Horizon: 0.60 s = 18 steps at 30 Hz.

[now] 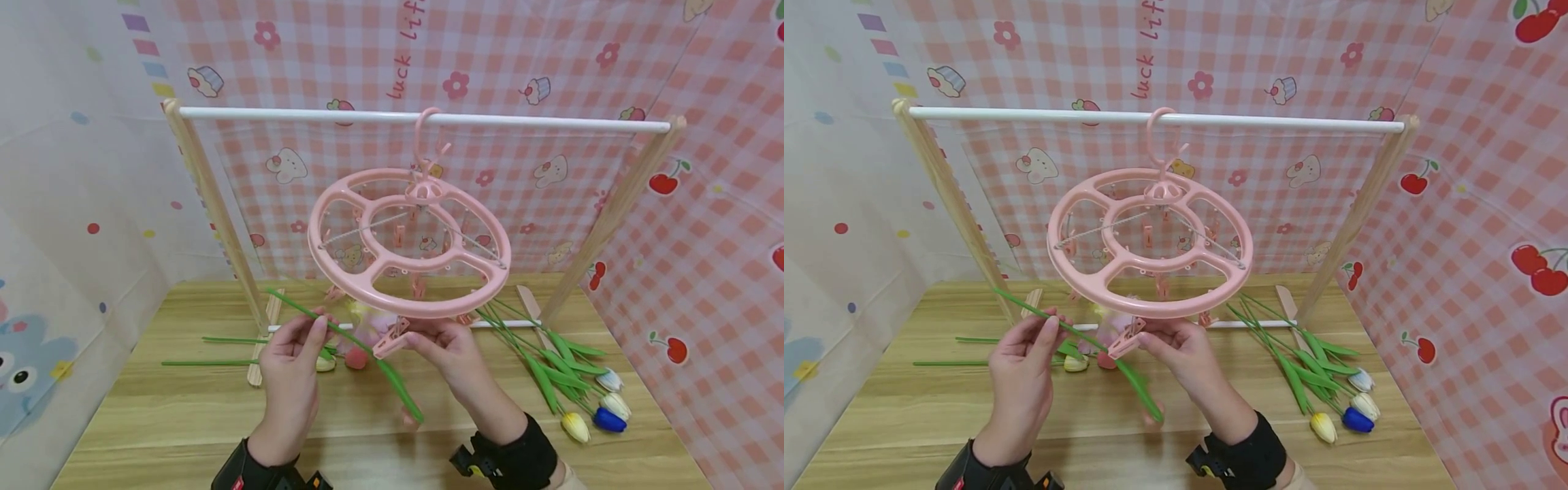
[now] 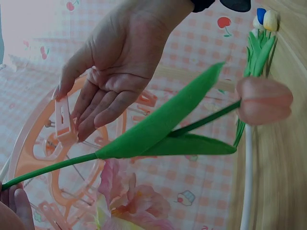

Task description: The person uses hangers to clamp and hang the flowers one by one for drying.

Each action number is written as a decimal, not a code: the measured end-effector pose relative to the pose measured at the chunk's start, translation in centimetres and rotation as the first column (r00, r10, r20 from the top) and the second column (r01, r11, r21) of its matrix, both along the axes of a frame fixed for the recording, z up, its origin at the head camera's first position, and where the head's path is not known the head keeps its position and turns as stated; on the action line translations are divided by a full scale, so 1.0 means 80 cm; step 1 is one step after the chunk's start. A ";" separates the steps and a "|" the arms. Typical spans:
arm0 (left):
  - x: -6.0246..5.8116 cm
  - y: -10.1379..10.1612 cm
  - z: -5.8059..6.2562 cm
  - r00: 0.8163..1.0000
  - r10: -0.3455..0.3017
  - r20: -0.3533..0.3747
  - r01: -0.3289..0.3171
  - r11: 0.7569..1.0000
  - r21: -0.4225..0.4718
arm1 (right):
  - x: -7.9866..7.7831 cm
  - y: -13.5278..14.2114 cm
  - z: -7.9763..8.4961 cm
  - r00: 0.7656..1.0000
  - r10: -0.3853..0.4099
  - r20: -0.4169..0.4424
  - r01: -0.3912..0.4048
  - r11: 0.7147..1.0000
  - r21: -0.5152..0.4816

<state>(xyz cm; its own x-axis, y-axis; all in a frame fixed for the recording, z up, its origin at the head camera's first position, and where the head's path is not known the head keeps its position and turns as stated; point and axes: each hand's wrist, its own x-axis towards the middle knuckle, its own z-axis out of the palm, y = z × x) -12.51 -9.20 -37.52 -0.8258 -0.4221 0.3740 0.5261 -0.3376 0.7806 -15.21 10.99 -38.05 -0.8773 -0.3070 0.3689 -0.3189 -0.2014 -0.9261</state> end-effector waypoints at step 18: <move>-0.004 0.004 0.003 0.998 0.001 -0.062 0.002 0.999 0.050 | 0.001 -0.017 0.000 0.971 -0.224 -0.082 0.214 0.970 -0.116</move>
<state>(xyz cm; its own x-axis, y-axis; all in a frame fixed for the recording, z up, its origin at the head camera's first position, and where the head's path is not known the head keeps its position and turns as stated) -12.84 -8.87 -37.32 -0.8017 -0.4414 0.4031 0.5730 -0.3752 0.7286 -15.10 9.67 -38.07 -0.8789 -0.0661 0.4724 -0.4503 -0.2118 -0.8674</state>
